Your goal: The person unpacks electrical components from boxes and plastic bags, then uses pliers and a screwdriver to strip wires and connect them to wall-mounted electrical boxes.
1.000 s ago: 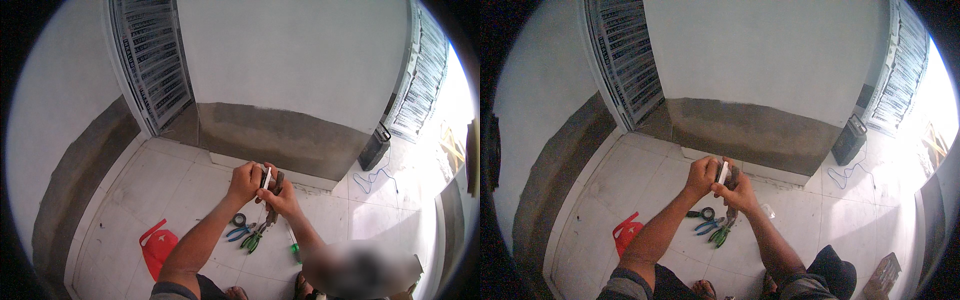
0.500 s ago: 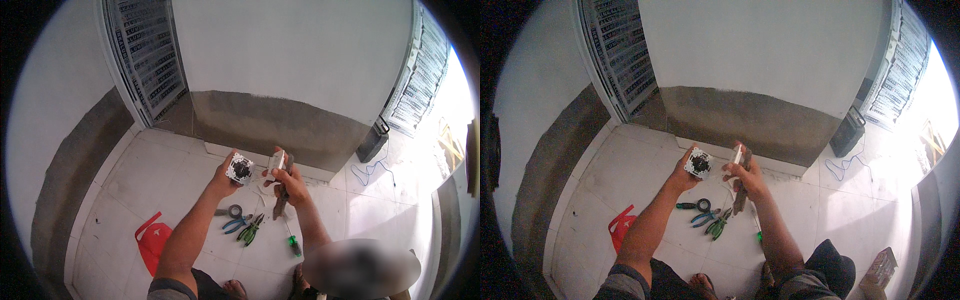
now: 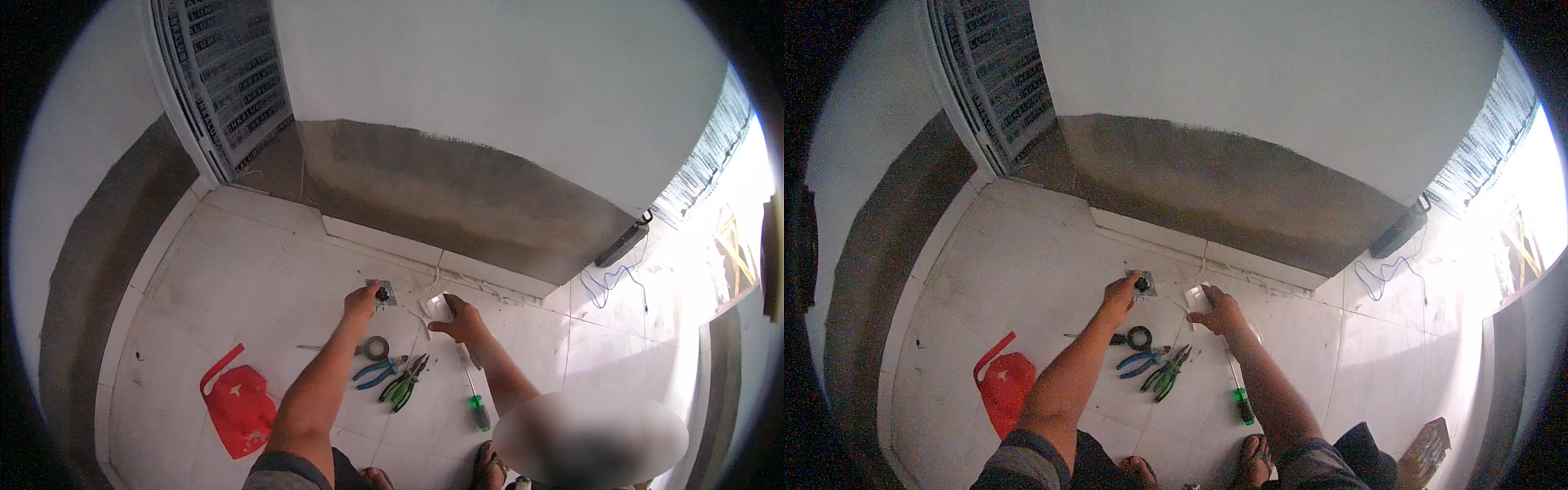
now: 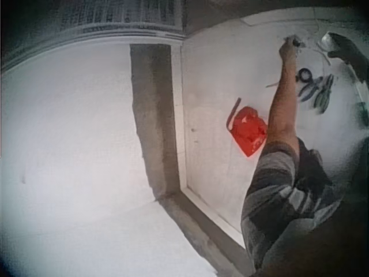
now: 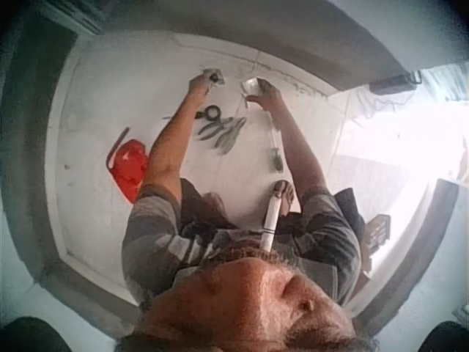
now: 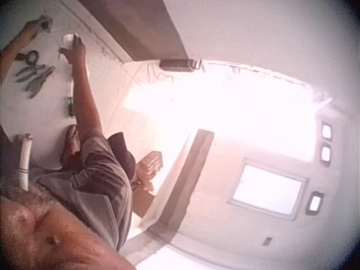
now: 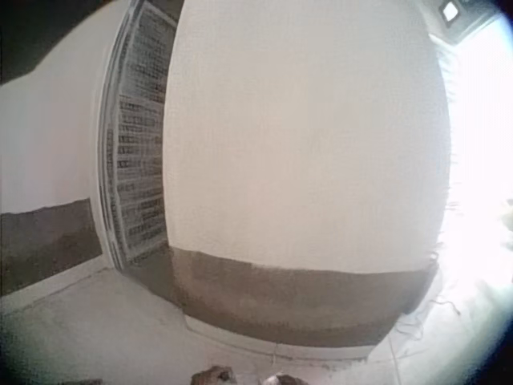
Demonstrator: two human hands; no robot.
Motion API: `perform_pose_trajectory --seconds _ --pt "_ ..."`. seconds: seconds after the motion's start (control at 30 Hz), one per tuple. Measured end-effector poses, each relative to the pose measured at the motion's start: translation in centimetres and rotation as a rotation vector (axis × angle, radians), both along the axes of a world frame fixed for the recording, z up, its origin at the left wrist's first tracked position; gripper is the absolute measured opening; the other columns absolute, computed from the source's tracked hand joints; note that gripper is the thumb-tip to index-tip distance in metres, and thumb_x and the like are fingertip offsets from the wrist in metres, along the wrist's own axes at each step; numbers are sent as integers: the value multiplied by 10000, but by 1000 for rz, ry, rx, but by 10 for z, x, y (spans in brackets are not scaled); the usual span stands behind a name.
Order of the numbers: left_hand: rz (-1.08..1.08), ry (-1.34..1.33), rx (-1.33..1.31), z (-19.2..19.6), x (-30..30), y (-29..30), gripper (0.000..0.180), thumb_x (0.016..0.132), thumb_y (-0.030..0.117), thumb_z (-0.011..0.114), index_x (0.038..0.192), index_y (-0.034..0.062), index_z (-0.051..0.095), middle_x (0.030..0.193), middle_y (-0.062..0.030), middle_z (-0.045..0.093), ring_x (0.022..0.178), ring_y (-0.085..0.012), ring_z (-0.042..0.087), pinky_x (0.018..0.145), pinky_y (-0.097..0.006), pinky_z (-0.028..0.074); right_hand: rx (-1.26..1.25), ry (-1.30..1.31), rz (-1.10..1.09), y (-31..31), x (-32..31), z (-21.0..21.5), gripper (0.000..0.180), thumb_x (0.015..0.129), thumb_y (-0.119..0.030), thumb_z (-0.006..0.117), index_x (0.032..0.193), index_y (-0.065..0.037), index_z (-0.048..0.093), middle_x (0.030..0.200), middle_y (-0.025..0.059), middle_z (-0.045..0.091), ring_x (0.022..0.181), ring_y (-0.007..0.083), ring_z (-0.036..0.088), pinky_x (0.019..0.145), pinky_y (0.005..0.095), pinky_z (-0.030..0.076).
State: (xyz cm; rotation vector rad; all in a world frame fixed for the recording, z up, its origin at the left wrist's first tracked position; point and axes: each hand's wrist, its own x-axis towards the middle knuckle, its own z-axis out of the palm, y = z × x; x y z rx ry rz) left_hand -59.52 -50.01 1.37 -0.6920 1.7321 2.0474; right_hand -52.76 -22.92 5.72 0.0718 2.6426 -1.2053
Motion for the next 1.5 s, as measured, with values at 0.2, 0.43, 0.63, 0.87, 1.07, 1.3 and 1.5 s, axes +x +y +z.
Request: perform_pose_trajectory --seconds 0.2,0.43,0.63,0.87,1.07,1.3,1.5 --pt "137 80 17 -46 -27 36 306 923 331 765 1037 56 695 916 -48 662 717 -156 577 566 -317 466 317 15 108 -14 -54 -53 1085 641 -387 937 1514 -46 391 1282 284 614 1230 434 591 1023 485 497" --pt "23 217 -92 -110 -42 25 486 958 375 709 1203 -43 673 1086 -156 698 911 -210 676 704 -347 562 459 -74 76 -34 -79 -66 1110 671 -398 916 1539 -70 307 1353 294 538 1217 466 590 1003 496 517" --pt "-212 241 -567 -114 -44 -4 522 912 395 732 1179 -52 691 1116 -267 707 1060 -361 697 867 -418 570 424 -70 132 -41 -81 -78 1114 755 -461 861 1570 -61 214 1460 292 445 1275 459 553 1009 496 532" --pt "-448 406 -940 -52 -10 -31 414 869 344 766 1060 -21 726 1064 -217 735 1006 -360 712 890 -429 564 109 -88 -27 -23 -29 -35 615 878 -330 757 1372 -10 580 1081 238 718 690 291 718 592 388 582" --pt "-687 496 -813 -36 10 -22 306 865 293 772 984 13 740 980 -175 751 921 -293 735 858 -403 572 -200 -326 -254 8 62 -43 346 913 -304 740 1048 11 697 759 62 675 515 115 558 454 291 492" --pt "-861 500 -812 -29 27 -18 298 870 285 772 1006 21 747 987 -163 753 946 -288 732 879 -398 569 -246 -318 -425 21 119 -57 317 915 -277 734 993 26 685 724 65 648 514 130 567 443 292 474" --pt "-822 417 -812 -21 30 -22 310 863 304 773 1020 39 748 1026 -166 749 985 -292 722 900 -399 560 50 210 -668 53 128 -87 441 839 -257 820 1122 27 636 809 135 669 627 226 654 545 394 542"
